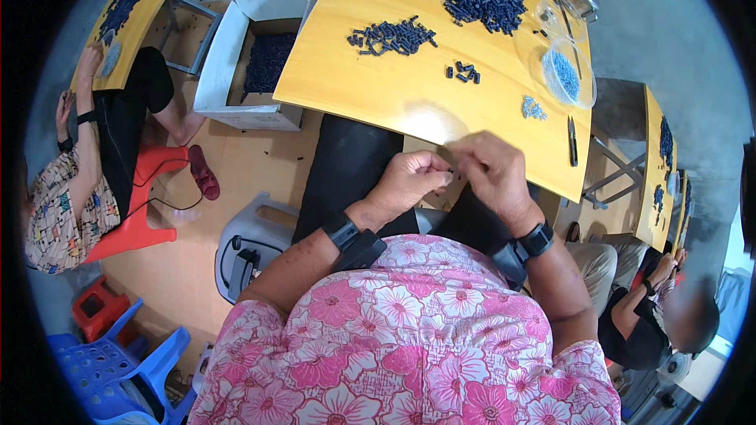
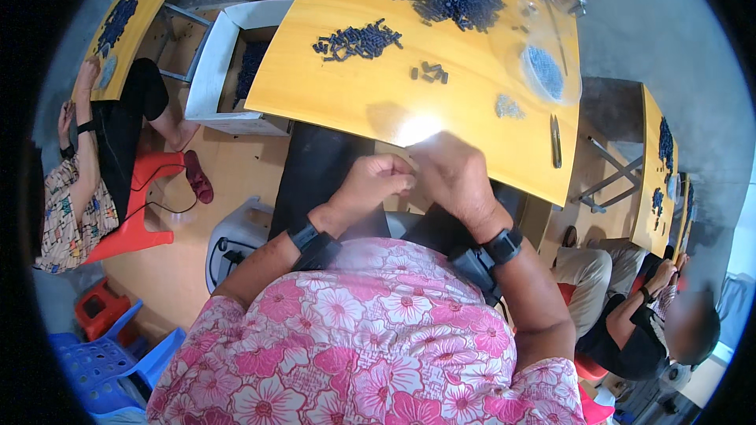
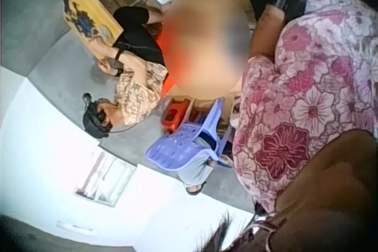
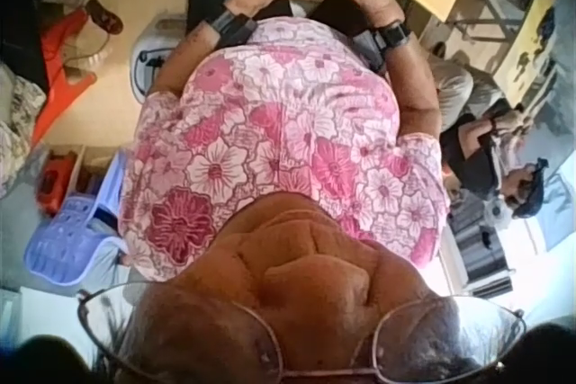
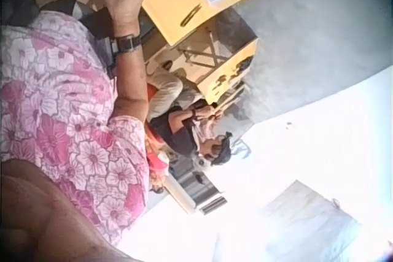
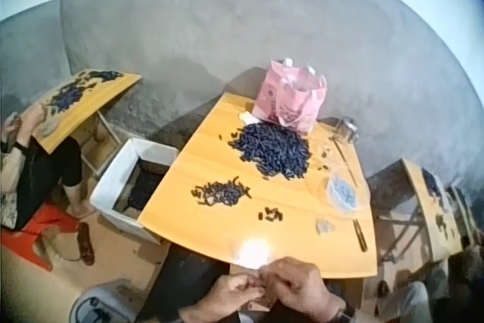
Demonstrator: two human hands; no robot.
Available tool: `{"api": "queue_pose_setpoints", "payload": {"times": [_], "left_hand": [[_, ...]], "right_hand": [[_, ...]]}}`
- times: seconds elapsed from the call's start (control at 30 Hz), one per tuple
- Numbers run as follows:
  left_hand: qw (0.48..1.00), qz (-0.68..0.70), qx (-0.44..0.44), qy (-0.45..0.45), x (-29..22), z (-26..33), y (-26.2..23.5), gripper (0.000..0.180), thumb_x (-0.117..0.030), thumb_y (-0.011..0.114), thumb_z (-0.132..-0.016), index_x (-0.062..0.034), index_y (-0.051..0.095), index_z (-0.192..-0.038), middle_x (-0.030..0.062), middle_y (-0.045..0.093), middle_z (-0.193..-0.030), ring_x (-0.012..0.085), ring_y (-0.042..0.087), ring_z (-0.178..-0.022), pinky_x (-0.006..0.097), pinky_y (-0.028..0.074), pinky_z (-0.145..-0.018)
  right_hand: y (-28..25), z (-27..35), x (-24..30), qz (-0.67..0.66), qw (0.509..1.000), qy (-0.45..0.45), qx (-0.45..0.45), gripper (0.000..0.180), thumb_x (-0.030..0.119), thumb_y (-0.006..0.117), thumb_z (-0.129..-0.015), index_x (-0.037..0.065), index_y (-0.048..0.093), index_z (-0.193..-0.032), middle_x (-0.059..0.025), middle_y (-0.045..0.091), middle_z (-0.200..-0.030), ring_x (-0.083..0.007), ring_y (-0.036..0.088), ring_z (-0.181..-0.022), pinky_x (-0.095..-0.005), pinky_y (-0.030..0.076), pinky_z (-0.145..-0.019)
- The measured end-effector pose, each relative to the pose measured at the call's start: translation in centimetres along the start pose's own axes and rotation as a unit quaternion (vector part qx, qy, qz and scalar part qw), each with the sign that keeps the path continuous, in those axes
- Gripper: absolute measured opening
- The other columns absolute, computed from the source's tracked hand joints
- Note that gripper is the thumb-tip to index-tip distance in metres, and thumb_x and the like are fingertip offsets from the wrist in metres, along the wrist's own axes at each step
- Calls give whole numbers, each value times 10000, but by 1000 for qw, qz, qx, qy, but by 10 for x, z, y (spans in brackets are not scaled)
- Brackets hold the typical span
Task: The recorder is manual assembling small blue plastic pins into black plastic sockets at a workbench.
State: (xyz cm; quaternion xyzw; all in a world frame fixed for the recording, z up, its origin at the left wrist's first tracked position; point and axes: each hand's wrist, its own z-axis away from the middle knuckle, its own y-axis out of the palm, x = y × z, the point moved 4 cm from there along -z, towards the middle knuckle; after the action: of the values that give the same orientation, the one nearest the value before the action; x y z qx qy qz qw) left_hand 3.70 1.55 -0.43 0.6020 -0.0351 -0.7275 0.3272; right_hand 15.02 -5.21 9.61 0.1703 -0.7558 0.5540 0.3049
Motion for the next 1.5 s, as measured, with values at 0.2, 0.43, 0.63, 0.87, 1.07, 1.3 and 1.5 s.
{"api": "queue_pose_setpoints", "payload": {"times": [0.2,0.43,0.63,0.87,1.07,1.3,1.5], "left_hand": [[1000,8,15,-4,4,-4,1,117,-94,642,-858,8,632,-914,4,621,-784,61,570,-695,215,485,-637],[999,7,25,-27,-3,0,2,132,-122,638,-864,-7,624,-927,8,624,-786,68,585,-715,213,471,-650],[999,10,28,-38,-1,-2,0,136,-142,647,-866,-17,623,-915,6,626,-788,62,582,-714,206,463,-653],[999,15,27,-26,4,-4,2,131,-148,649,-866,-28,625,-913,-4,622,-773,53,572,-706,193,438,-609],[998,-39,12,-57,-9,-1,4,130,-156,638,-868,-36,628,-916,-14,616,-758,38,557,-681,178,396,-547],[999,-43,19,-18,4,-6,2,154,-140,628,-865,-3,625,-935,8,613,-760,64,571,-685,205,445,-606],[998,-58,3,-23,6,-3,3,152,-116,629,-853,19,627,-922,26,622,-781,92,590,-703,229,478,-665]], "right_hand": [[-8,-81,-28,86,991,5,-97,131,71,613,-751,47,674,-864,-133,620,-805,-322,599,-742,-369,487,-660],[4,-134,-50,244,966,28,-80,149,165,647,-758,54,697,-843,-118,646,-850,-294,619,-797,-387,493,-706],[15,-149,-50,268,961,43,-58,154,177,630,-742,58,698,-814,-120,650,-824,-304,620,-788,-396,494,-705],[22,-155,-52,300,952,51,-40,136,138,577,-749,43,670,-779,-148,644,-833,-326,619,-761,-412,502,-705],[24,-153,-50,305,951,-31,-27,107,99,540,-763,20,612,-752,-172,610,-771,-354,607,-737,-428,499,-685],[21,-149,-47,288,957,-37,-3,77,86,535,-771,23,579,-762,-184,595,-777,-366,599,-726,-436,491,-669],[7,-135,-41,204,975,-74,-52,104,19,533,-759,41,602,-835,-171,588,-779,-357,592,-715,-413,493,-653]]}}
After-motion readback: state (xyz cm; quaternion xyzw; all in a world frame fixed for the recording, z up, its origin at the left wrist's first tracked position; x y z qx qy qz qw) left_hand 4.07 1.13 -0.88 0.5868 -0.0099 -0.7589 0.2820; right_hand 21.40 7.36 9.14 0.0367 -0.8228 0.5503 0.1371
